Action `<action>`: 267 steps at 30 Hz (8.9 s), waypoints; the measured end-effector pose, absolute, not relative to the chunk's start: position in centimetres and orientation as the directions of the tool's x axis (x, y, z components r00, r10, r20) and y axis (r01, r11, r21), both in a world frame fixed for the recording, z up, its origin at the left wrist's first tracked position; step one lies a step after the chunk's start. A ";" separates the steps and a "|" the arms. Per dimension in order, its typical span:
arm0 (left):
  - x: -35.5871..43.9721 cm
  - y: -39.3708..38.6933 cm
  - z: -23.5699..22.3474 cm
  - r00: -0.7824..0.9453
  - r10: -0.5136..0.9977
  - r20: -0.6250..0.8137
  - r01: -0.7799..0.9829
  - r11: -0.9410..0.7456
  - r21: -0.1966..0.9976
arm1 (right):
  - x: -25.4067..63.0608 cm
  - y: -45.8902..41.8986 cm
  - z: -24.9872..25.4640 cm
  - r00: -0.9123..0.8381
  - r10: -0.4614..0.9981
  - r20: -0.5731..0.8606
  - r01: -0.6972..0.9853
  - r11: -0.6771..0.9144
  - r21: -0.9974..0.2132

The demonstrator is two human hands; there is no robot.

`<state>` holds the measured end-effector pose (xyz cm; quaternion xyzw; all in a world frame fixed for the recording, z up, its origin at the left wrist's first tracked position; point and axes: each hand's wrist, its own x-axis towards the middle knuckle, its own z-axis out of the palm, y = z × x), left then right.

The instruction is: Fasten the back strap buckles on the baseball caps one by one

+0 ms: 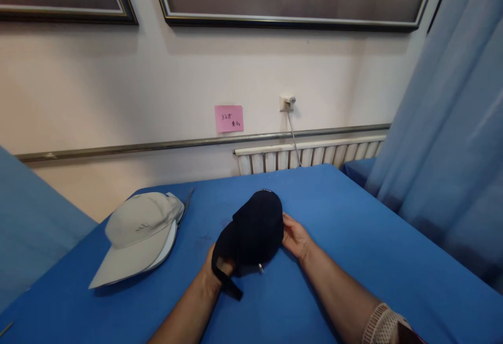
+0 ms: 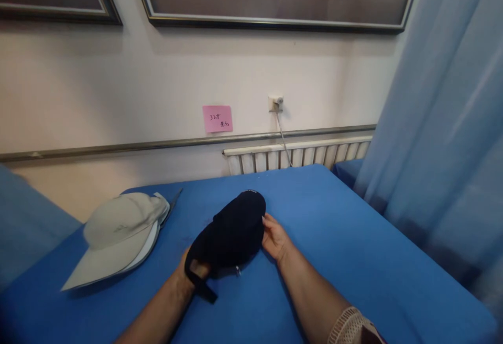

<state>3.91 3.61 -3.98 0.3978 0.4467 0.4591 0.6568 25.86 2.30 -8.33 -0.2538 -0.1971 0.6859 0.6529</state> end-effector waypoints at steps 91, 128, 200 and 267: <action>5.4 0.1 -2.8 0.703 0.508 0.498 0.543 -0.835 0.086 | 25.1 -3.1 -8.2 -0.258 0.895 0.365 0.830 0.398 -0.390; 1.1 1.7 -1.0 0.306 0.693 0.653 0.606 -0.671 0.428 | 28.5 -2.1 -9.4 -0.061 0.973 0.224 0.278 0.232 -0.932; 2.9 -1.2 -4.0 0.565 0.825 0.011 0.456 -0.323 0.829 | 26.5 -3.8 -7.5 -0.454 0.865 0.215 0.625 0.481 -0.615; -0.8 -1.3 -1.5 0.796 0.606 0.001 0.497 -0.654 0.570 | 26.3 -4.7 -6.9 -0.537 0.792 0.291 0.557 0.592 -0.583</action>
